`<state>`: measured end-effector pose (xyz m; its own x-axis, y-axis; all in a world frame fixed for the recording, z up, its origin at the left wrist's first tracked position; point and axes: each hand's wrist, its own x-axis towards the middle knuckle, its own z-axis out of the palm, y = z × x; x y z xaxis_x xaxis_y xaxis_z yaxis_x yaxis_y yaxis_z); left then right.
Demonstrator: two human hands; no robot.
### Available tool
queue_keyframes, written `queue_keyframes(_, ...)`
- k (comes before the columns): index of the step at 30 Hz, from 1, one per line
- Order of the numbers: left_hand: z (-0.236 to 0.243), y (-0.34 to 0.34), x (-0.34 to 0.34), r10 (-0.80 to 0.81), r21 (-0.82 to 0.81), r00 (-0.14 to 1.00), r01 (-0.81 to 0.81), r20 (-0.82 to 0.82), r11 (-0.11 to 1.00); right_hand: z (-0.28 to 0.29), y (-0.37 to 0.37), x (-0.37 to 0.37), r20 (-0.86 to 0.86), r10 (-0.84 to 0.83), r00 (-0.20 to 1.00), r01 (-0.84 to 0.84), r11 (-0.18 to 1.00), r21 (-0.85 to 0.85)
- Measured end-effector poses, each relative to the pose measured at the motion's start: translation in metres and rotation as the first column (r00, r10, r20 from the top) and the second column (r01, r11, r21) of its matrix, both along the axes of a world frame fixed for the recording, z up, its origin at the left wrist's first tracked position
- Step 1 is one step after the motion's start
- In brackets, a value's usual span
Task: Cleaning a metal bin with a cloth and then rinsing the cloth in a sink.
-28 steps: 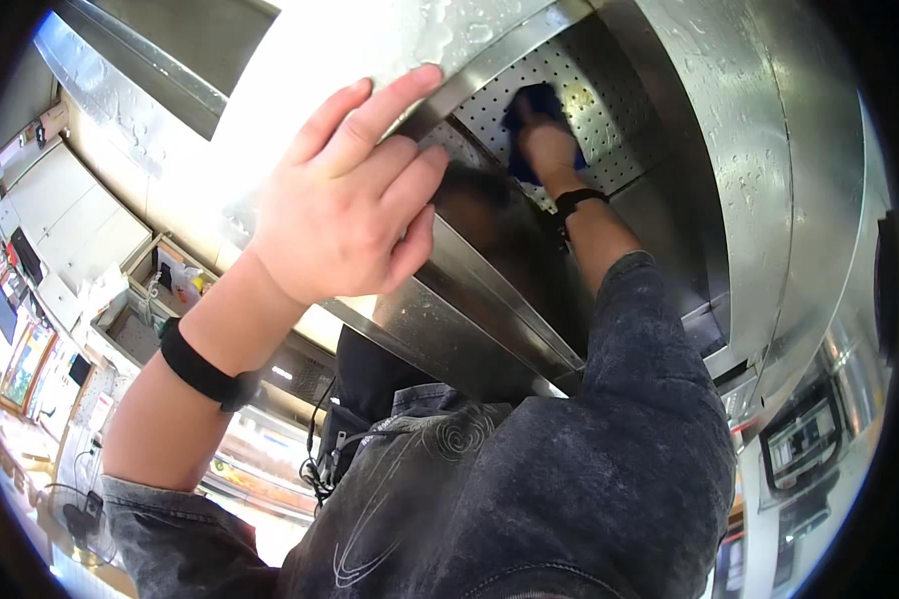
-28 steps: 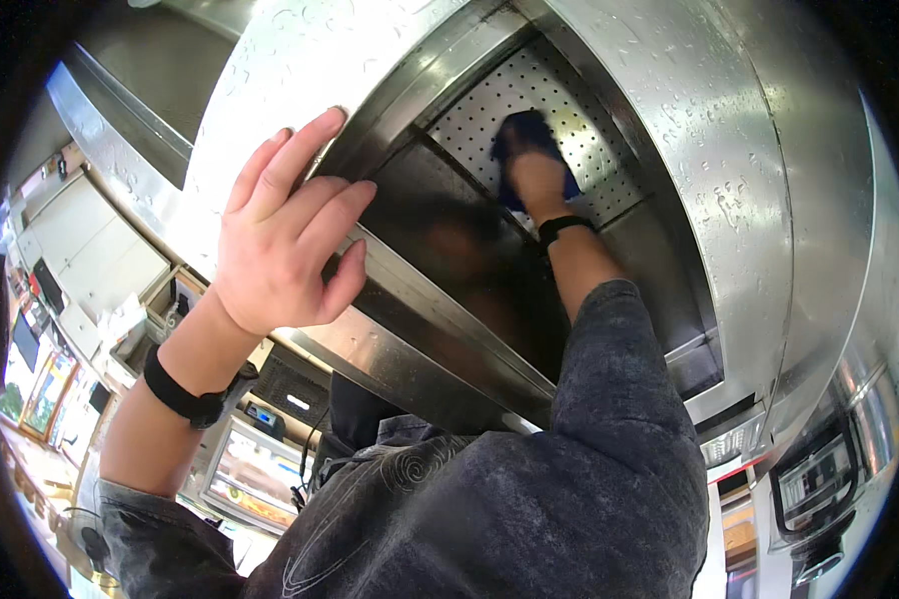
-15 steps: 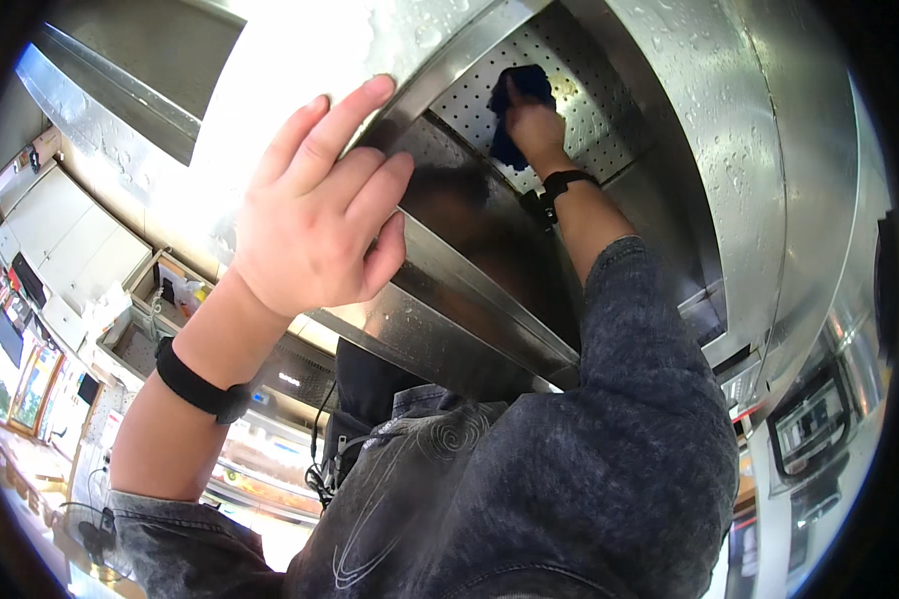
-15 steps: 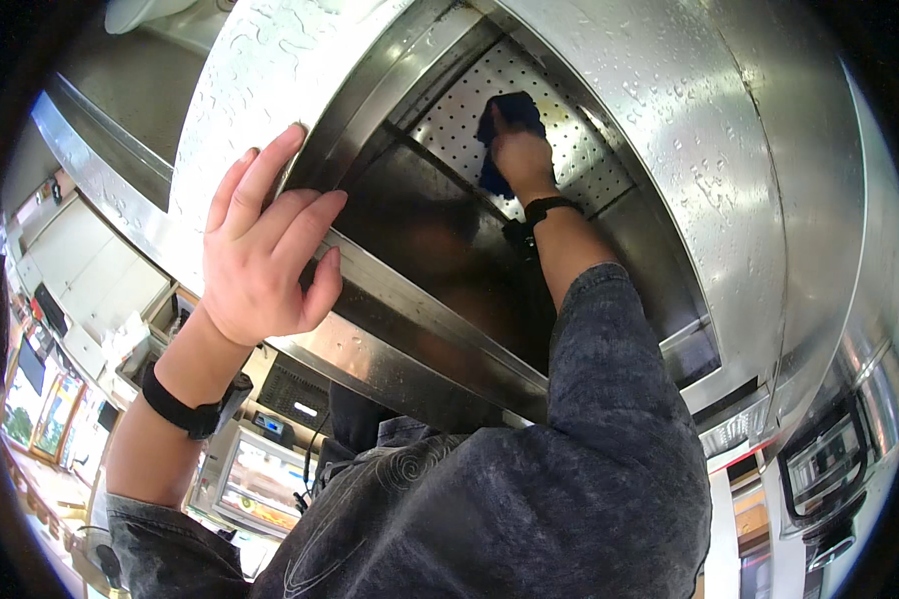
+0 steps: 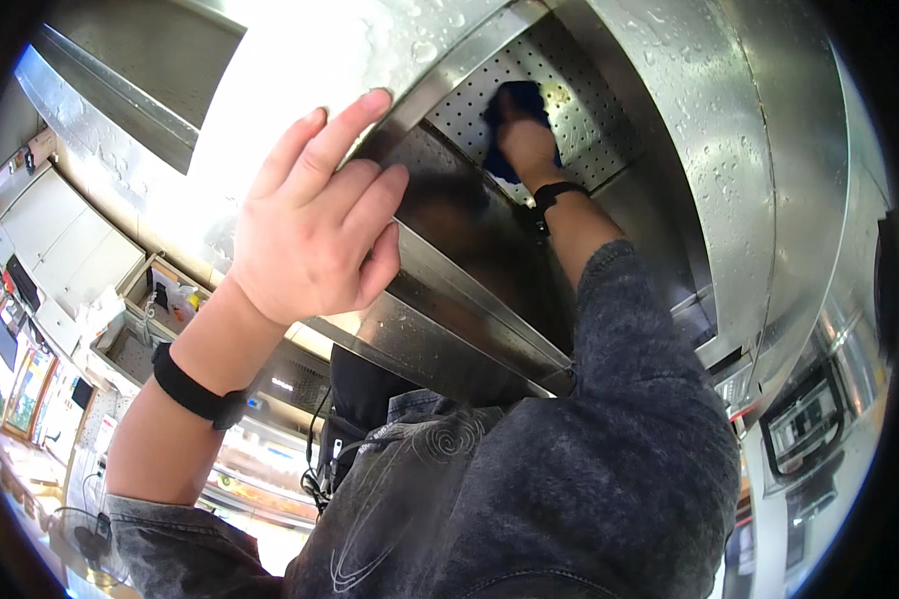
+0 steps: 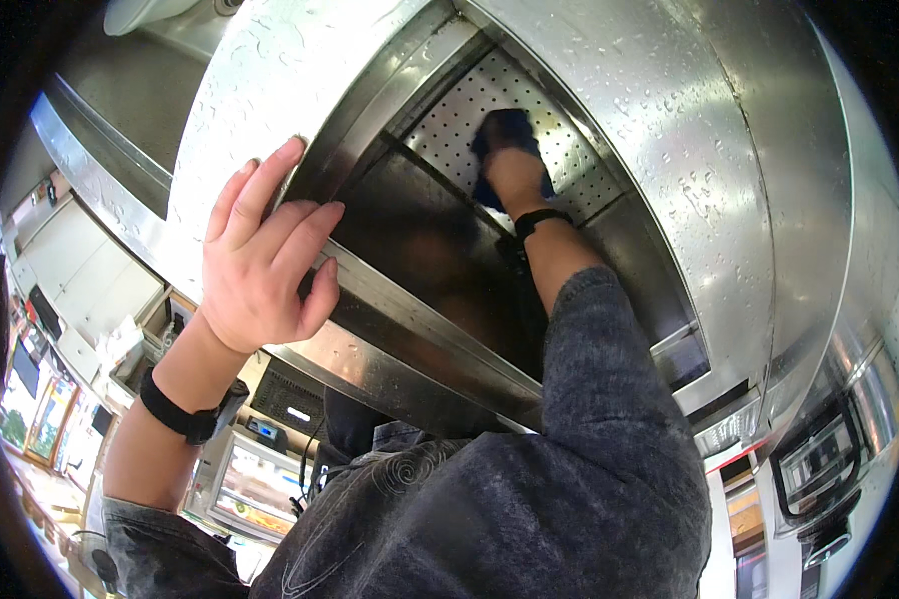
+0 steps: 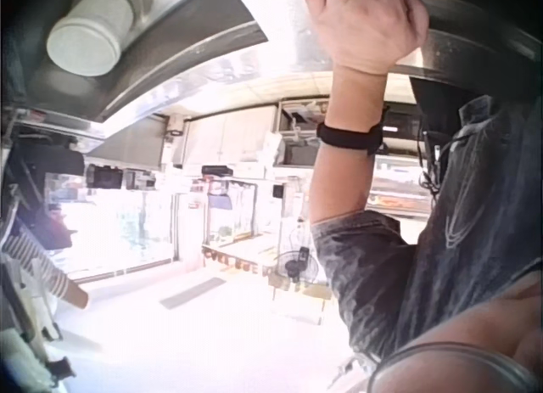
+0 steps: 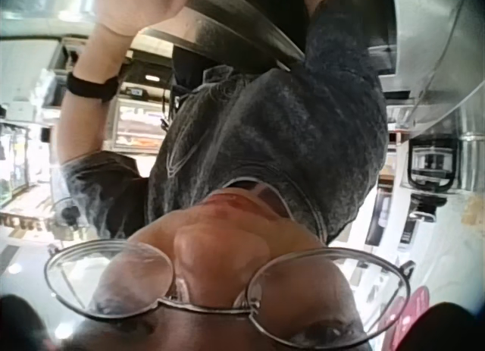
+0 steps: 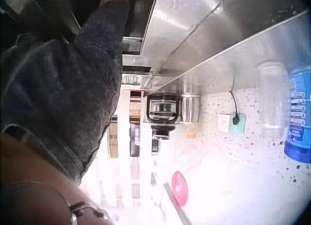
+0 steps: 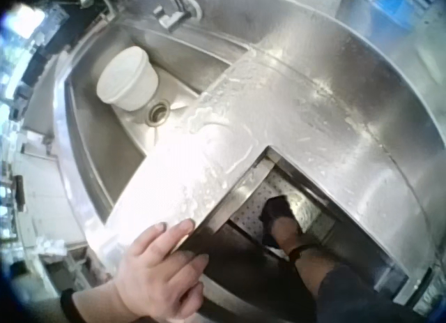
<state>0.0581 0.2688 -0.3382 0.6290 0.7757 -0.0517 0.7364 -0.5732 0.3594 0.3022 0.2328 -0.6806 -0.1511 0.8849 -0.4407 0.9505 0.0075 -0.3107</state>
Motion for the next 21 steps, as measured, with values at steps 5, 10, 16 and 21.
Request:
queue_keyframes(5, 0.002, -0.007, -0.011, 0.070, 0.002, 0.997, -0.070, -0.019, 0.998, 0.045, 0.021, -0.035, -0.020, 0.139, 0.990, -0.138, 0.946, -0.292)
queue_keyframes(10, 0.001, -0.005, -0.007, 0.018, 0.006, 1.000, -0.018, 0.004, 1.000, -0.010, -0.017, -0.017, -0.135, 0.604, 0.785, -0.442, 0.699, 0.562)
queue_keyframes(16, 0.002, -0.008, -0.010, 0.029, 0.028, 1.000, -0.029, -0.002, 0.999, 0.023, 0.009, -0.023, -0.053, 0.431, 0.901, -0.434, 0.897, -0.085)
queue_keyframes(21, 0.001, -0.004, -0.004, 0.025, 0.030, 1.000, -0.025, 0.004, 0.999, 0.013, 0.016, -0.007, -0.084, 0.479, 0.874, -0.482, 0.876, -0.022)
